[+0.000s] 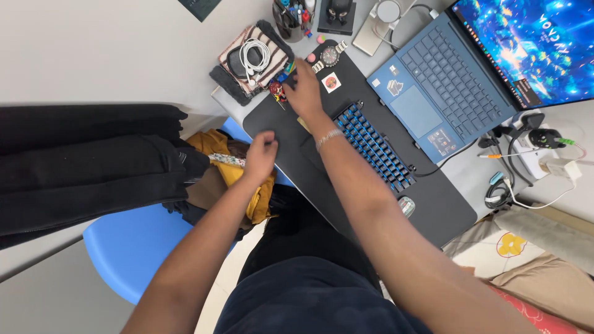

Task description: Organizing a desk area, handling a red cable, and interacting with computer peripherals.

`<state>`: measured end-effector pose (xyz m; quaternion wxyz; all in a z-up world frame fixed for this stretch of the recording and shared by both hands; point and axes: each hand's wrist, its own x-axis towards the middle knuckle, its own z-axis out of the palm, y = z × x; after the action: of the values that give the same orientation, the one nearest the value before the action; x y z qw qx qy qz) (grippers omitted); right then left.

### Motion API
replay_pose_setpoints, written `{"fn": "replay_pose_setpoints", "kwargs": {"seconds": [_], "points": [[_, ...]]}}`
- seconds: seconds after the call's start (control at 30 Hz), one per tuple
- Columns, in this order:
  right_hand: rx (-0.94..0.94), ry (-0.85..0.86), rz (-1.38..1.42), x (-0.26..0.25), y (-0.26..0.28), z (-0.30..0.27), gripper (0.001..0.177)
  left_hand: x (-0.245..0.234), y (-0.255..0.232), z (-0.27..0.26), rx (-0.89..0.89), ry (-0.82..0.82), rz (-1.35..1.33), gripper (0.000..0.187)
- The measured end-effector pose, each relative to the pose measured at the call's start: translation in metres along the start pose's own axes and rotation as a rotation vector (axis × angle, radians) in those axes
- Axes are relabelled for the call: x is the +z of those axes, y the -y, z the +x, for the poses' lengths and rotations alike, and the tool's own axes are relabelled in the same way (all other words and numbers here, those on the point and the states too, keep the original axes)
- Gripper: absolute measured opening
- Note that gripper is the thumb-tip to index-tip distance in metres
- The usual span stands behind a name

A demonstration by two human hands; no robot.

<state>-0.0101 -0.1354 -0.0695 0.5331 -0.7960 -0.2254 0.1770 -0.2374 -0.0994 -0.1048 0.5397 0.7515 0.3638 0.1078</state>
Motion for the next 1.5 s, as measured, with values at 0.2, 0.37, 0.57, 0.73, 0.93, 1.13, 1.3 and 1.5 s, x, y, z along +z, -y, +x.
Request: {"fn": "replay_pose_setpoints", "kwargs": {"seconds": [0.2,0.37,0.57,0.73,0.93,1.13,1.3,1.5], "points": [[-0.238,0.036,-0.344,0.008,-0.004,0.026,0.089,-0.02,0.06,-0.084,-0.091,0.03,-0.026,0.025],[-0.178,0.025,-0.354,0.006,-0.001,0.021,0.075,-0.036,0.041,-0.119,-0.267,0.022,0.035,0.027],[-0.084,0.014,-0.381,-0.011,0.016,-0.002,0.054,-0.029,0.047,-0.125,-0.292,0.042,0.021,0.029],[-0.069,-0.01,-0.392,-0.012,-0.008,-0.005,0.027,-0.024,0.032,-0.122,-0.293,0.061,0.024,0.029],[-0.313,-0.042,-0.322,-0.029,-0.009,-0.003,0.014,-0.02,0.029,-0.128,-0.249,0.08,-0.04,0.027],[-0.116,0.134,-0.297,-0.042,-0.034,0.006,0.019,-0.015,0.0,-0.101,-0.247,0.055,0.032,0.029],[0.384,-0.039,0.248,-0.045,0.016,-0.001,0.021,-0.026,-0.074,-0.042,0.214,-0.018,0.364,0.033],[0.313,-0.014,0.926,-0.072,0.076,0.054,0.039,0.004,-0.035,0.027,0.269,0.091,1.015,0.032]]}}
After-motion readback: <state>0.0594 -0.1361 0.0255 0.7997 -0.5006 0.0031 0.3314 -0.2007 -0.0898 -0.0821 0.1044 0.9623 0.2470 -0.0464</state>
